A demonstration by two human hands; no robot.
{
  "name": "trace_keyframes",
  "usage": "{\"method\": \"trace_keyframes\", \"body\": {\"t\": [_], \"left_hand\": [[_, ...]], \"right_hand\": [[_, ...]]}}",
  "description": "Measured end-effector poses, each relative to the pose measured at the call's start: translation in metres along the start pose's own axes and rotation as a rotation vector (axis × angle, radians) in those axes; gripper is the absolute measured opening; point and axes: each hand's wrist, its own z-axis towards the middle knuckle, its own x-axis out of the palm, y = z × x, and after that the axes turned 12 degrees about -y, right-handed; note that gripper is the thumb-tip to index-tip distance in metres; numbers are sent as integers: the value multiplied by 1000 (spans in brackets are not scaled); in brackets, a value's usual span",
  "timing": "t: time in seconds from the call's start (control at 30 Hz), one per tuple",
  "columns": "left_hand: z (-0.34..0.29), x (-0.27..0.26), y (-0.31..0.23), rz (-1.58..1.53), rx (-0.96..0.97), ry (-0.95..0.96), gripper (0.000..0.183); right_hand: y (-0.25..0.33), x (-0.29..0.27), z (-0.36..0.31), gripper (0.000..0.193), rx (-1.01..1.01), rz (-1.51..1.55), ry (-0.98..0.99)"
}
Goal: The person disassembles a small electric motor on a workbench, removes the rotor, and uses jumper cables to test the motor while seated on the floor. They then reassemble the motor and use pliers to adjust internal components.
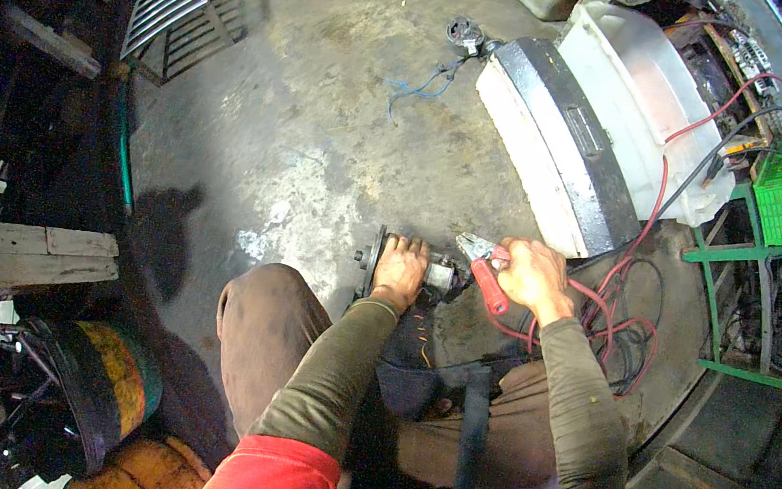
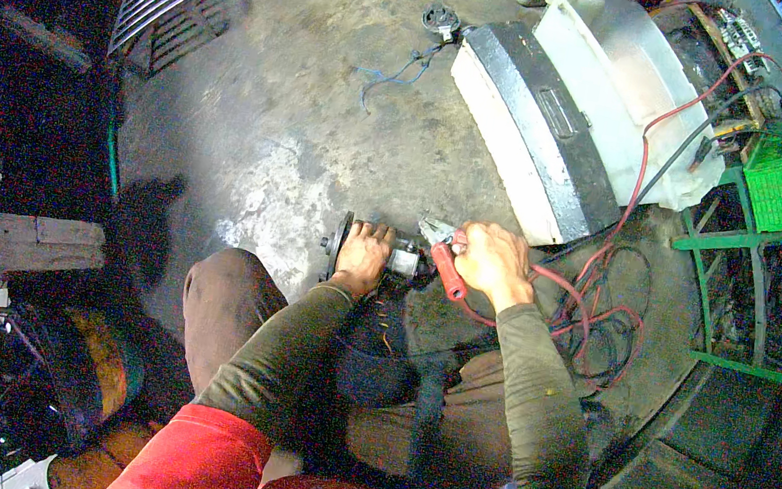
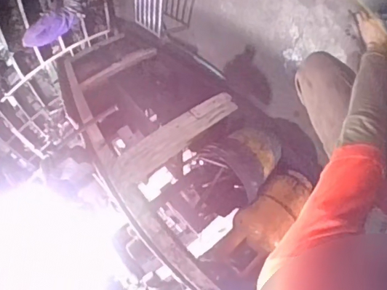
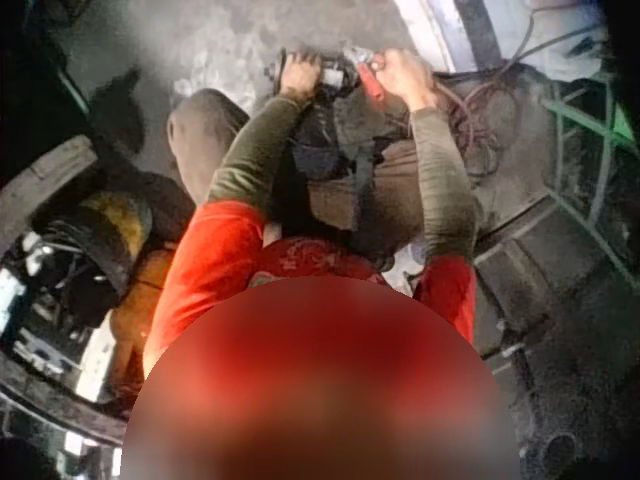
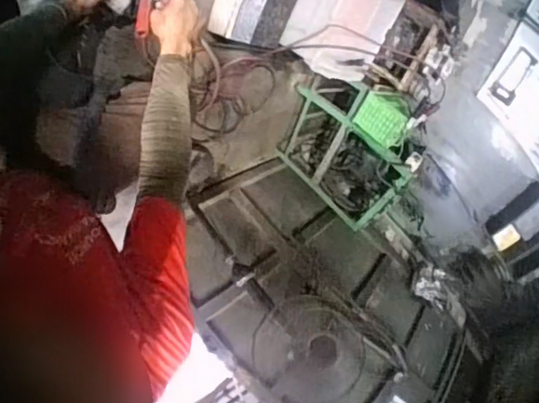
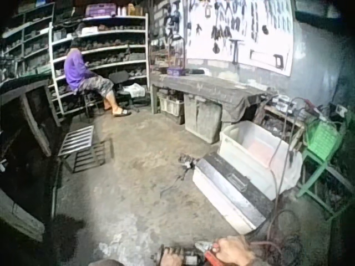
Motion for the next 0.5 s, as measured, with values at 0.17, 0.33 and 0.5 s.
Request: {"method": "trace_keyframes", "body": {"t": [0.17, 0.33, 0.5], "left_hand": [[-6, 5, -3, -12, -12, -67, 52], [-2, 2, -4, -13, -15, 51, 62], [-3, -1, -4, 19, 1, 54, 67]], "right_hand": [[5, 17, 9, 25, -43, -65, 94], [11, 22, 11, 23, -88, -62, 89], [16, 28, 11, 18, -154, -87, 29]]}}
